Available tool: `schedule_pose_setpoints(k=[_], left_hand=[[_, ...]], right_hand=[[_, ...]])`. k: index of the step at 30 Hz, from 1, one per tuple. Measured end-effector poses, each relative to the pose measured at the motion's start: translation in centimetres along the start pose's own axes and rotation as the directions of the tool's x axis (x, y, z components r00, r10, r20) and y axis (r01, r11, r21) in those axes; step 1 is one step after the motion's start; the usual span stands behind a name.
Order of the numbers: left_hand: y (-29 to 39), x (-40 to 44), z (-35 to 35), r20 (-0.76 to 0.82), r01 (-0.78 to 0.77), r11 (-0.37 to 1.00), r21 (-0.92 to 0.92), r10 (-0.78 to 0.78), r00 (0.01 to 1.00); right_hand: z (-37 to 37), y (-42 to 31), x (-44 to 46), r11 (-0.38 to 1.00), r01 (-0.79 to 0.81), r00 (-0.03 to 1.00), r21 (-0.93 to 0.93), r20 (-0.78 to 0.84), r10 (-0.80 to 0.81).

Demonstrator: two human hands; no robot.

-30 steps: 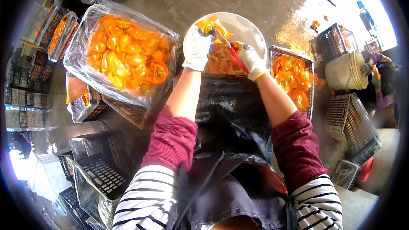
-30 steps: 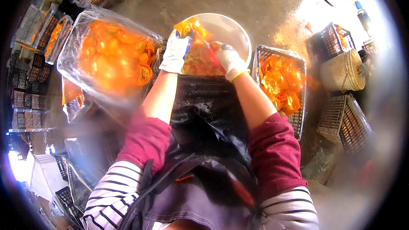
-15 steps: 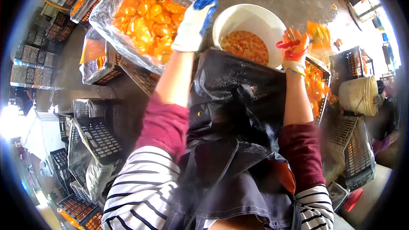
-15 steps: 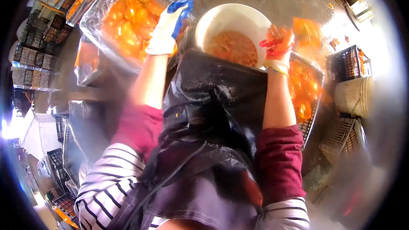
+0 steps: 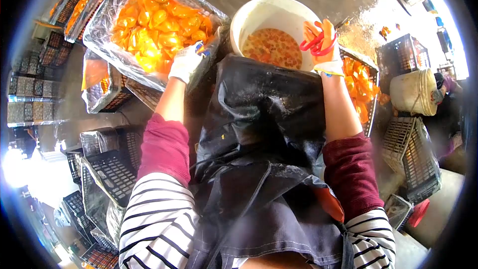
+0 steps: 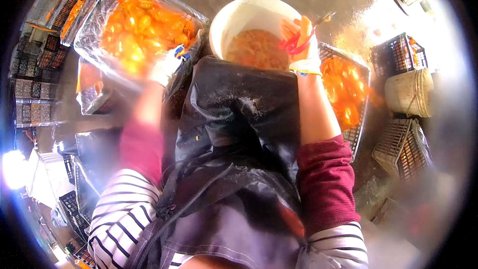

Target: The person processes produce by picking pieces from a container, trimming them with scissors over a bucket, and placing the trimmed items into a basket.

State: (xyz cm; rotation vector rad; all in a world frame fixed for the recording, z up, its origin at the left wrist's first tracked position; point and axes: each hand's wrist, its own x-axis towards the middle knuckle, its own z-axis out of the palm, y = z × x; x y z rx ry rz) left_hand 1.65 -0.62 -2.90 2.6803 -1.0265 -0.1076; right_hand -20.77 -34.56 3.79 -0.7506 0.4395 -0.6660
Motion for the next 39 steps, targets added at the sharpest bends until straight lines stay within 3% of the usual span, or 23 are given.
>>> schedule_pose_setpoints(k=[1, 3, 6, 7, 8, 10, 12, 14, 15, 16, 17, 19, 20, 22, 24, 25, 26, 29, 32, 35, 36, 38, 39], left_hand=[[0.5, 0.0, -1.4, 0.052, 0.171, 0.977, -0.131, -0.165, 0.985], [1.2, 0.1, -4.3, 0.212, 0.497, 0.794, -0.349, -0.45, 0.868], [-6.1, 0.5, -3.7, -0.118, 0.003, 0.621, -0.784, -0.153, 0.981], [-6.2, 0.5, -3.8, -0.254, -0.114, 0.631, -0.767, -0.136, 0.958], [-5.0, 0.4, -2.5, -0.405, -0.116, 0.753, -0.647, -0.211, 0.89], [-2.4, 1.3, -2.3, -0.622, -0.071, 0.868, -0.492, -0.294, 0.726], [2.5, 2.5, -4.0, -0.444, -0.2, 0.533, -0.822, -0.38, 0.812], [5.0, 4.7, -4.1, -0.274, -0.15, 0.375, -0.915, -0.304, 0.913], [7.9, 4.5, -5.8, -0.286, -0.028, 0.71, -0.704, -0.248, 0.926], [10.9, 4.9, -6.6, -0.214, -0.034, 0.5, -0.865, -0.307, 0.927], [14.0, 5.3, -7.3, -0.141, -0.047, 0.255, -0.966, -0.365, 0.921], [17.3, 5.7, -6.7, -0.495, -0.154, 0.78, -0.607, -0.219, 0.841], [18.4, 5.8, -6.7, -0.427, -0.118, 0.822, -0.557, -0.162, 0.889], [18.6, 7.8, -2.9, -0.202, -0.085, 0.358, -0.93, -0.306, 0.93], [19.1, 7.5, -2.1, -0.144, -0.022, 0.336, -0.942, -0.344, 0.928], [19.6, 7.3, -3.0, -0.034, 0.014, 0.129, -0.992, -0.36, 0.932], [19.9, 7.5, -3.4, 0.071, 0.044, -0.083, -0.996, -0.356, 0.932], [18.8, 8.6, -1.4, -0.162, -0.066, 0.278, -0.958, -0.34, 0.926], [18.9, 8.1, -2.4, -0.171, -0.066, 0.307, -0.949, -0.328, 0.929], [18.7, 8.3, -1.8, -0.212, -0.132, 0.233, -0.964, -0.362, 0.908], [18.9, 8.2, -1.8, -0.204, -0.143, 0.174, -0.974, -0.414, 0.887], [19.1, 8.4, -2.3, -0.048, -0.073, -0.041, -0.996, -0.436, 0.899], [19.3, 8.3, -2.9, 0.031, -0.038, -0.148, -0.988, -0.437, 0.899]], right_hand=[[-0.1, 0.2, 0.2, 0.999, 0.005, 1.0, -0.043, 0.023, -0.004], [-0.1, 0.6, 0.5, 0.991, 0.017, 0.997, -0.13, 0.071, -0.008], [0.9, 0.6, -0.4, 0.98, -0.034, 0.993, -0.195, 0.107, 0.056], [1.4, 0.8, -0.6, 0.978, -0.051, 0.986, -0.202, 0.144, 0.081], [1.8, 0.9, -1.2, 0.959, -0.053, 0.987, -0.278, 0.132, 0.093], [1.4, 1.4, -1.0, 0.925, -0.149, 0.97, -0.35, 0.129, 0.205], [1.2, 3.1, 0.1, 0.892, -0.187, 0.969, -0.412, 0.07, 0.236], [3.9, 2.2, -2.0, 0.904, -0.239, 0.944, -0.355, 0.132, 0.301], [3.4, 2.4, -1.4, 0.905, -0.26, 0.894, -0.336, 0.271, 0.357], [4.1, 2.4, -2.2, 0.847, -0.156, 0.943, -0.508, 0.18, 0.281], [4.1, 2.5, -2.2, 0.888, -0.188, 0.923, -0.42, 0.232, 0.306], [2.8, 3.2, -1.6, 0.816, -0.061, 0.911, -0.574, 0.302, 0.28], [2.0, 3.5, -1.3, 0.801, -0.074, 0.913, -0.594, 0.283, 0.294], [2.3, 2.3, -2.0, 0.774, -0.058, 0.882, -0.631, 0.33, 0.335], [4.2, 0.2, -3.7, 0.801, -0.114, 0.905, -0.588, 0.271, 0.327], [4.5, 0.0, -4.3, 0.814, -0.146, 0.913, -0.562, 0.241, 0.33], [3.6, 0.4, -3.4, 0.753, -0.111, 0.901, -0.649, 0.253, 0.351], [3.7, 1.0, -3.2, 0.699, -0.012, 0.899, -0.715, 0.298, 0.32], [5.6, -0.1, -3.9, 0.643, -0.076, 0.899, -0.762, 0.226, 0.374], [3.5, 0.9, -2.7, 0.727, -0.13, 0.892, -0.674, 0.24, 0.382], [3.0, 1.5, -2.3, 0.681, -0.04, 0.898, -0.731, 0.272, 0.345], [2.1, 2.3, -1.5, 0.558, 0.143, 0.897, -0.817, 0.345, 0.275], [2.2, 2.3, -1.5, 0.616, 0.129, 0.894, -0.777, 0.36, 0.267]])
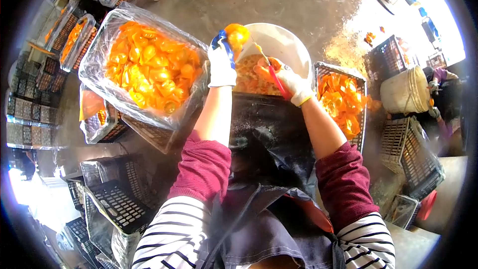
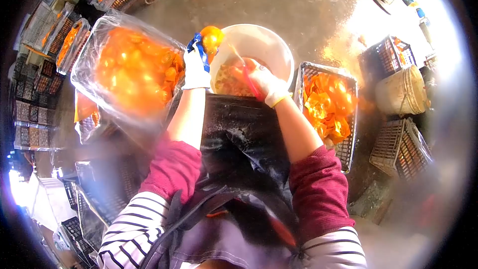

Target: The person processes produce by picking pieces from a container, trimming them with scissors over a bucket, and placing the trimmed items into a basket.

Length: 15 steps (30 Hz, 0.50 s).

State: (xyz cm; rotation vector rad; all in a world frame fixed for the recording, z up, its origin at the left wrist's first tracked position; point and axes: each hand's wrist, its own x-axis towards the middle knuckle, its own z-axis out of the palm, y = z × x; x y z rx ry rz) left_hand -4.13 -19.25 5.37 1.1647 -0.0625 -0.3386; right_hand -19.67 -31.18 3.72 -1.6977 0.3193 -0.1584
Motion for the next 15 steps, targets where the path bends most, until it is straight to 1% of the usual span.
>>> schedule_pose_setpoints(k=[1, 3, 4, 5, 6, 8, 9, 11, 12, 14, 15], left_hand=[[0.6, -1.1, 0.4, 0.02, -0.057, 0.997, 0.054, 0.056, 0.998], [-0.8, -0.4, -0.1, 0.109, -0.245, 0.935, 0.255, 0.224, 0.968], [-1.3, -0.1, -0.3, 0.168, -0.337, 0.877, 0.344, 0.296, 0.94], [-1.5, -0.1, -0.3, 0.169, -0.346, 0.889, 0.3, 0.307, 0.937], [-1.4, -0.1, -0.3, 0.161, -0.319, 0.893, 0.319, 0.28, 0.946], [-1.1, 0.2, -0.5, 0.145, -0.266, 0.897, 0.352, 0.229, 0.963], [-0.8, 0.1, -0.5, 0.178, -0.31, 0.87, 0.384, 0.259, 0.949], [2.5, -2.1, 0.5, 0.178, -0.05, 0.956, 0.289, -0.002, 0.984], [3.4, -2.8, 0.8, 0.187, 0.087, 0.966, 0.242, -0.134, 0.973], [1.0, -1.6, 0.7, 0.338, 0.177, 0.984, 0.007, -0.169, 0.926], [0.7, -1.5, 0.8, 0.415, 0.232, 0.967, -0.105, -0.17, 0.894]], right_hand=[[0.3, 0.0, 0.0, 0.997, 0.016, 1.0, 0.072, 0.005, -0.016], [0.7, -0.6, -0.3, 0.998, 0.017, 1.0, 0.067, 0.012, -0.017], [1.0, -3.3, -1.2, 1.0, 0.002, 1.0, -0.011, 0.012, -0.002], [1.2, -4.7, -1.7, 0.996, -0.012, 1.0, -0.089, 0.009, 0.013], [1.1, -4.2, -1.7, 0.995, -0.066, 0.998, 0.073, -0.008, 0.067], [0.8, -3.0, -1.7, 0.91, -0.153, 0.985, 0.386, -0.017, 0.173], [0.8, -3.1, -1.7, 0.916, -0.152, 0.984, 0.371, -0.027, 0.175], [1.0, -3.4, -1.7, 0.927, -0.151, 0.983, 0.343, -0.044, 0.177], [0.8, -3.3, -1.6, 0.913, -0.18, 0.977, 0.366, -0.046, 0.21], [0.1, -2.9, -1.3, 0.881, -0.234, 0.96, 0.412, -0.046, 0.277], [0.0, -2.4, -1.1, 0.91, -0.205, 0.97, 0.361, -0.05, 0.238]])
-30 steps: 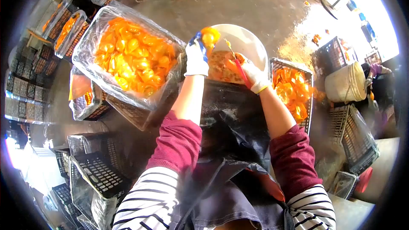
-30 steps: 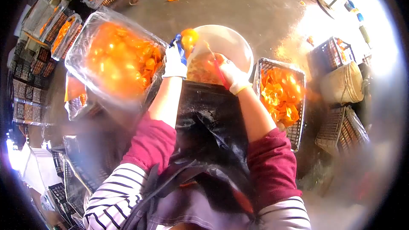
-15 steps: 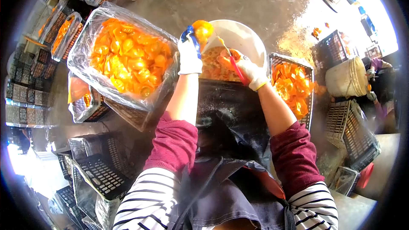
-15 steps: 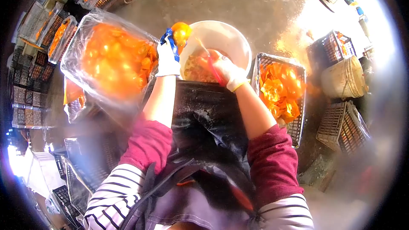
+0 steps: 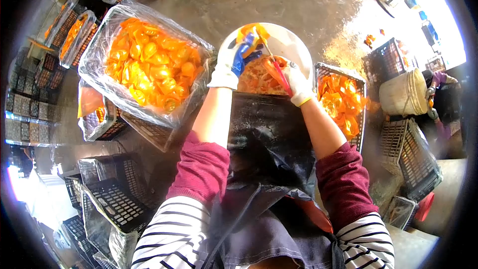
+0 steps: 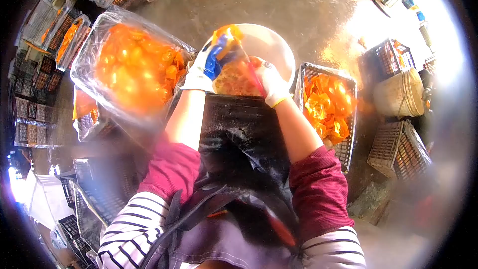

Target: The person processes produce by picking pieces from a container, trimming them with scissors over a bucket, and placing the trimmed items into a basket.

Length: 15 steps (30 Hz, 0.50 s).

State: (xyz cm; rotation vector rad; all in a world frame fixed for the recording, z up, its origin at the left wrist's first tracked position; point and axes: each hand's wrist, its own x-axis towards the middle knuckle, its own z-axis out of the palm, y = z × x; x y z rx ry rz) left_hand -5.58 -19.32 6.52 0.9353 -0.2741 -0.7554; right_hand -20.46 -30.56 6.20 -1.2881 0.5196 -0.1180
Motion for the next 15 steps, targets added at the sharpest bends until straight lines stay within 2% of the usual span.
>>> schedule_pose_setpoints(k=[3, 5, 8, 11, 13, 14, 15], left_hand=[[-0.5, -0.1, -0.5, 0.093, -0.033, 0.995, 0.089, 0.025, 0.995], [-2.0, 1.3, -2.2, 0.13, -0.039, 0.996, 0.075, 0.029, 0.991], [-2.0, 1.0, -2.6, 0.093, -0.03, 0.994, 0.106, 0.02, 0.995], [-1.3, 0.6, -1.7, -0.015, -0.037, 0.991, 0.129, 0.039, 0.999], [-1.1, 0.5, -1.5, -0.059, -0.004, 0.992, 0.125, 0.011, 0.998], [-2.0, 1.0, -2.1, -0.023, -0.063, 0.986, 0.153, 0.068, 0.997], [-3.7, 2.1, -3.3, 0.015, -0.124, 0.976, 0.179, 0.123, 0.992]], right_hand=[[-0.2, 0.7, 0.4, 0.982, 0.116, 0.993, -0.148, 0.002, -0.117], [0.5, 0.4, 0.2, 0.952, 0.192, 0.978, -0.24, -0.03, -0.205], [0.2, 0.7, 0.6, 0.851, 0.174, 0.977, -0.495, -0.02, -0.211], [1.0, -0.9, -0.5, 0.965, 0.065, 0.997, -0.253, -0.033, -0.076], [1.1, -0.8, -0.1, 0.946, 0.07, 0.997, -0.316, -0.006, -0.076], [1.1, -0.7, 0.2, 0.935, 0.073, 0.997, -0.347, 0.007, -0.075], [0.8, 0.0, 0.6, 0.951, 0.1, 0.995, -0.293, 0.019, -0.099]])
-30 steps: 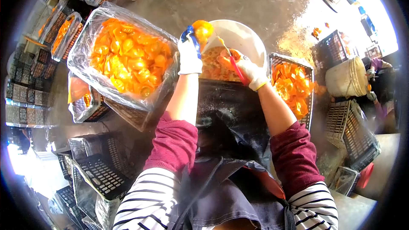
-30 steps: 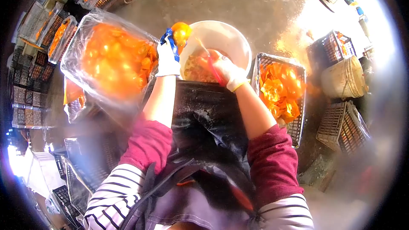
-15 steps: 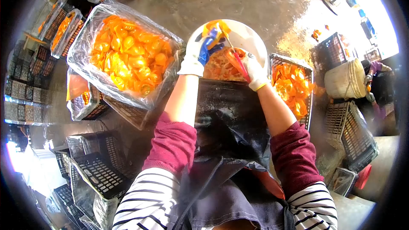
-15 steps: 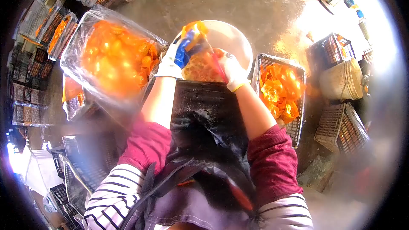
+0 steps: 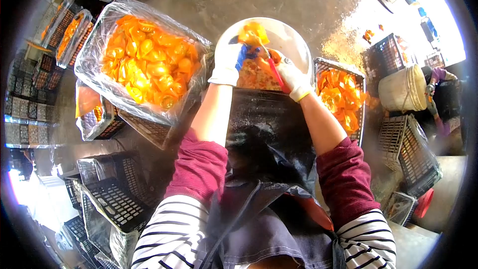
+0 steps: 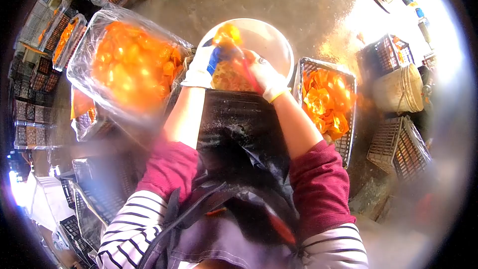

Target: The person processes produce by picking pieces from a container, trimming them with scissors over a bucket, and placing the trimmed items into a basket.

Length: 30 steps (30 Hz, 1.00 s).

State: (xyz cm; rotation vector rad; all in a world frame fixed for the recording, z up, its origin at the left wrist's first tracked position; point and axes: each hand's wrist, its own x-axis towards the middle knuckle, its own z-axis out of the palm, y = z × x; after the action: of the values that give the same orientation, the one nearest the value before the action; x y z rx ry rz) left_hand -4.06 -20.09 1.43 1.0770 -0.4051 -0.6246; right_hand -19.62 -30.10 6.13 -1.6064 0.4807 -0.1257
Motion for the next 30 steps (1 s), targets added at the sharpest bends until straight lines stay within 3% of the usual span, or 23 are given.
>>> schedule_pose_setpoints(k=[1, 4, 5, 7, 10, 11, 12, 14, 16, 17, 20, 23, 24, 26, 28, 29, 30], left_hand=[[-0.2, 0.1, 0.2, 0.027, -0.063, 0.998, 0.025, 0.062, 0.998], [2.1, -1.2, 2.1, -0.035, 0.165, 0.978, -0.13, -0.171, 0.985], [1.1, -0.5, 1.4, -0.031, 0.115, 0.989, -0.093, -0.118, 0.993], [-0.7, 1.0, 0.1, -0.016, 0.006, 1.0, -0.019, -0.007, 1.0], [0.8, -0.4, 0.9, -0.031, 0.08, 0.987, -0.136, -0.085, 0.996], [0.5, -0.3, 0.5, -0.017, -0.02, 0.989, 0.148, 0.023, 1.0], [-0.1, -0.1, 0.0, 0.027, -0.122, 0.901, 0.417, 0.122, 0.992], [-1.3, 0.5, -0.7, 0.092, -0.244, 0.753, 0.611, 0.238, 0.967], [-0.8, 0.5, -0.4, 0.082, -0.298, 0.789, 0.537, 0.303, 0.949], [-0.6, 0.1, -0.5, -0.01, -0.183, 0.867, 0.463, 0.211, 0.977], [3.2, -2.1, 1.1, -0.176, 0.03, 0.952, 0.306, 0.026, 0.984], [2.2, -1.8, 0.1, -0.123, -0.083, 0.856, 0.511, 0.168, 0.978], [0.8, -0.9, -1.2, -0.026, -0.172, 0.759, 0.628, 0.241, 0.97], [0.1, -0.7, -1.8, 0.075, -0.262, 0.644, 0.719, 0.302, 0.95], [0.6, -1.3, -1.4, 0.045, -0.215, 0.64, 0.737, 0.271, 0.961], [0.9, -1.5, -1.2, 0.021, -0.17, 0.632, 0.756, 0.237, 0.971], [1.8, -1.7, -0.8, -0.03, -0.081, 0.608, 0.79, 0.169, 0.985]], right_hand=[[-0.2, 1.1, 0.4, 0.998, 0.027, 1.0, 0.056, 0.005, -0.027], [-0.7, 2.2, 0.7, 0.978, -0.011, 1.0, 0.207, 0.007, 0.01], [-0.8, 2.3, 0.7, 0.967, -0.043, 0.999, 0.252, 0.007, 0.042], [-0.2, 0.5, -0.2, 0.966, -0.087, 0.995, 0.244, -0.021, 0.094], [0.1, -1.1, -0.7, 0.996, -0.039, 0.999, 0.074, -0.018, 0.04], [0.1, -1.2, -0.7, 1.0, -0.003, 1.0, -0.01, -0.007, 0.003], [0.0, -1.0, -0.7, 1.0, 0.008, 1.0, -0.011, 0.005, -0.008], [-0.1, -0.1, -0.4, 0.999, 0.03, 0.999, -0.014, 0.032, -0.03], [-0.2, 1.0, -0.3, 0.966, -0.049, 0.999, 0.254, -0.011, 0.054], [-0.3, 1.2, -0.2, 0.921, -0.08, 0.995, 0.382, -0.024, 0.097], [-0.2, 0.3, -0.1, 0.991, -0.093, 0.995, -0.099, -0.046, 0.089], [0.4, 0.9, 0.3, 0.966, -0.078, 0.994, 0.248, -0.053, 0.093], [0.4, 0.7, 0.2, 0.999, -0.038, 0.997, 0.02, -0.066, 0.039], [0.2, -0.1, -0.1, 0.902, 0.042, 0.996, -0.43, -0.05, -0.07], [0.5, 0.0, -0.7, 0.998, -0.031, 0.995, 0.049, -0.096, 0.036], [0.7, -0.1, -1.0, 0.954, -0.064, 0.991, 0.292, -0.096, 0.096], [0.7, -0.4, -1.1, 0.97, -0.117, 0.988, 0.212, -0.075, 0.136]])
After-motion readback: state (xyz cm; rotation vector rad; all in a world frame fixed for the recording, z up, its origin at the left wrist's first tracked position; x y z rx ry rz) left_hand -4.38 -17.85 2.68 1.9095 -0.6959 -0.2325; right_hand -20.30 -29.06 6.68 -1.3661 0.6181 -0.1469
